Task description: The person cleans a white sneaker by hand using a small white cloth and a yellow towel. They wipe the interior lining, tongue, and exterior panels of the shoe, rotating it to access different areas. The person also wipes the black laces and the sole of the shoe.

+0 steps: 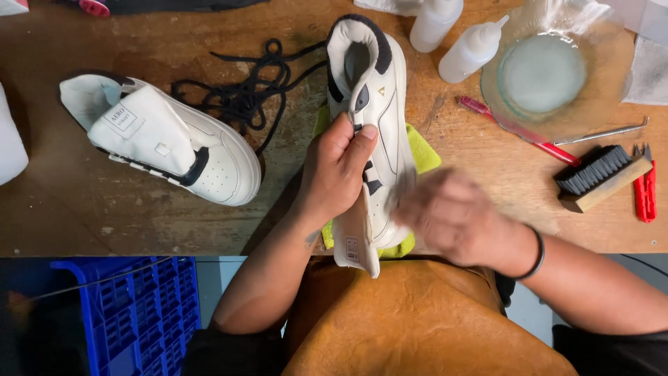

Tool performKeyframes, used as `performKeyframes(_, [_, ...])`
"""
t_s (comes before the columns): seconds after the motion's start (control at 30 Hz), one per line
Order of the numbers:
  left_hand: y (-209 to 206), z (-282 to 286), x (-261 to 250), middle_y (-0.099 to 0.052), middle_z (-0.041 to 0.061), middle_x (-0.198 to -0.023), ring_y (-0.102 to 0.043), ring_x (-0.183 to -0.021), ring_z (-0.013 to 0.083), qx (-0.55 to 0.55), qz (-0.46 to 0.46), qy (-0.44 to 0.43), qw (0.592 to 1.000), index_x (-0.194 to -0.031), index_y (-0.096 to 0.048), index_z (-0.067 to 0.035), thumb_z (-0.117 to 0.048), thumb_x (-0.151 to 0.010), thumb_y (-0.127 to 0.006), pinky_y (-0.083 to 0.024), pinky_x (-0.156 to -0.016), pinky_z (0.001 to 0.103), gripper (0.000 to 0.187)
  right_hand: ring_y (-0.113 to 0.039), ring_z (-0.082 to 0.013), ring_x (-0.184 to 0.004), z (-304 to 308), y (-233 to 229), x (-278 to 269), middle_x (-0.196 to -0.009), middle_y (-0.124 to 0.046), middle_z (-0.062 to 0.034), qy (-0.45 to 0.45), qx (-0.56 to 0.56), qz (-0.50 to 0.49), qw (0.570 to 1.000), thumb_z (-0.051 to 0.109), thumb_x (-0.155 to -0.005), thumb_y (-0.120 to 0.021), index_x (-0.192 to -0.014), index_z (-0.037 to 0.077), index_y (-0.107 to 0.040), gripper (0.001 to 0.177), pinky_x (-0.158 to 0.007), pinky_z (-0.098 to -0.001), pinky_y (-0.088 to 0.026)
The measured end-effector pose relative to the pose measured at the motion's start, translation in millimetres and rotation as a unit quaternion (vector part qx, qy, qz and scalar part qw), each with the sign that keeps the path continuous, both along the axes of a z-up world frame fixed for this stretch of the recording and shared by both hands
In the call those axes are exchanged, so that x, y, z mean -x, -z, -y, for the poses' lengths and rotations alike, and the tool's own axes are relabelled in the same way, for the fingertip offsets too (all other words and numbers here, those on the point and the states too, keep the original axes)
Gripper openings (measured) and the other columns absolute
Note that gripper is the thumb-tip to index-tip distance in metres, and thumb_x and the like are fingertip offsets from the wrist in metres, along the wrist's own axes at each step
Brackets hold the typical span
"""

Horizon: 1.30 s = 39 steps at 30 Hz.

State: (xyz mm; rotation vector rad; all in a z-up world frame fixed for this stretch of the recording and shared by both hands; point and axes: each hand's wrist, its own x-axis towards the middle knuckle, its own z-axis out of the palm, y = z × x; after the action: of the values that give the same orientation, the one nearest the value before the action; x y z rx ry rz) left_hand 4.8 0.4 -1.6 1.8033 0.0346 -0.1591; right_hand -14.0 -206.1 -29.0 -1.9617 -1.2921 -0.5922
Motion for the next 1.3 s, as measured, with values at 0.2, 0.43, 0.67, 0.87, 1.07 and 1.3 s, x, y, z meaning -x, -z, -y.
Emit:
performKeyframes(0.2, [1.7, 1.7, 0.1, -0.048, 0.009, -0.061, -0.052, -0.065, 0.0172, -0.009, -0.011, 0.012, 1.000, -0.077, -0.050, -0.011, -0.032, -0.097, -0.048, -0.048, -0.060, 0.034, 0.029, -0.056, -0.0212, -0.075, -0.7, 4.9, 4.8, -0.085, -0.068, -0.0043, 0.044, -0.002, -0.009, 0.999, 0.013, -0.095, -0.059, -0.091, 0.010, -0.074, 0.016, -0.072, -0.0354, -0.049])
performKeyframes(0.43, [-6.1, 3.8, -2.0, -0.045, 0.005, -0.060, -0.049, -0.068, 0.0118, 0.014, -0.012, 0.004, 1.000, -0.075, -0.050, -0.011, -0.029, -0.096, -0.050, -0.047, -0.060, 0.031, 0.028, -0.056, -0.0194, -0.078, -2.0, 9.0, 4.8, -0.087, -0.065, -0.0029, 0.024, -0.027, -0.022, 0.999, 0.014, -0.099, -0.048, -0.092, 0.011, -0.070, 0.024, -0.072, -0.0331, -0.048])
performKeyframes(0.67, [-0.4, 3.2, -3.0, -0.047, 0.007, -0.061, -0.049, -0.066, 0.0145, 0.014, -0.018, 0.014, 1.000, -0.076, -0.051, -0.010, -0.030, -0.096, -0.050, -0.047, -0.060, 0.032, 0.028, -0.058, -0.0244, -0.079, 5.3, 13.3, -1.4, -0.089, -0.066, -0.0068, 0.003, -0.029, -0.018, 0.999, 0.013, -0.098, -0.047, -0.091, 0.007, -0.071, 0.025, -0.072, -0.0359, -0.051])
performKeyframes(0.87, [0.3, 0.4, -3.1, -0.047, 0.005, -0.061, -0.049, -0.067, 0.0125, 0.018, -0.018, 0.005, 1.000, -0.077, -0.052, -0.011, -0.030, -0.096, -0.051, -0.047, -0.061, 0.032, 0.027, -0.057, -0.0183, -0.074, -14.3, -17.9, 29.2, -0.081, -0.067, -0.0033, -0.018, -0.033, -0.058, 0.998, 0.013, -0.091, -0.060, -0.088, 0.012, -0.074, 0.014, -0.071, -0.0330, -0.051])
performKeyframes(1.07, [-22.6, 7.3, -3.0, -0.048, 0.004, -0.062, -0.049, -0.069, 0.0106, 0.028, -0.011, -0.006, 1.000, -0.077, -0.054, -0.011, -0.029, -0.095, -0.051, -0.048, -0.062, 0.029, 0.026, -0.054, -0.0179, -0.078, -16.3, -3.6, 28.3, -0.085, -0.061, -0.0012, 0.030, -0.063, -0.038, 0.997, 0.010, -0.097, -0.049, -0.098, 0.011, -0.069, 0.021, -0.074, -0.0297, -0.048])
performKeyframes(1.3, [-20.7, 8.1, -2.4, -0.048, 0.005, -0.062, -0.049, -0.070, 0.0115, 0.035, -0.003, -0.007, 0.999, -0.077, -0.053, -0.010, -0.029, -0.095, -0.051, -0.048, -0.062, 0.031, 0.026, -0.057, -0.0232, -0.078, 0.4, 5.7, 8.3, -0.091, -0.067, -0.0060, 0.070, -0.034, -0.031, 0.996, 0.007, -0.093, -0.060, -0.093, 0.008, -0.074, 0.014, -0.075, -0.0353, -0.052])
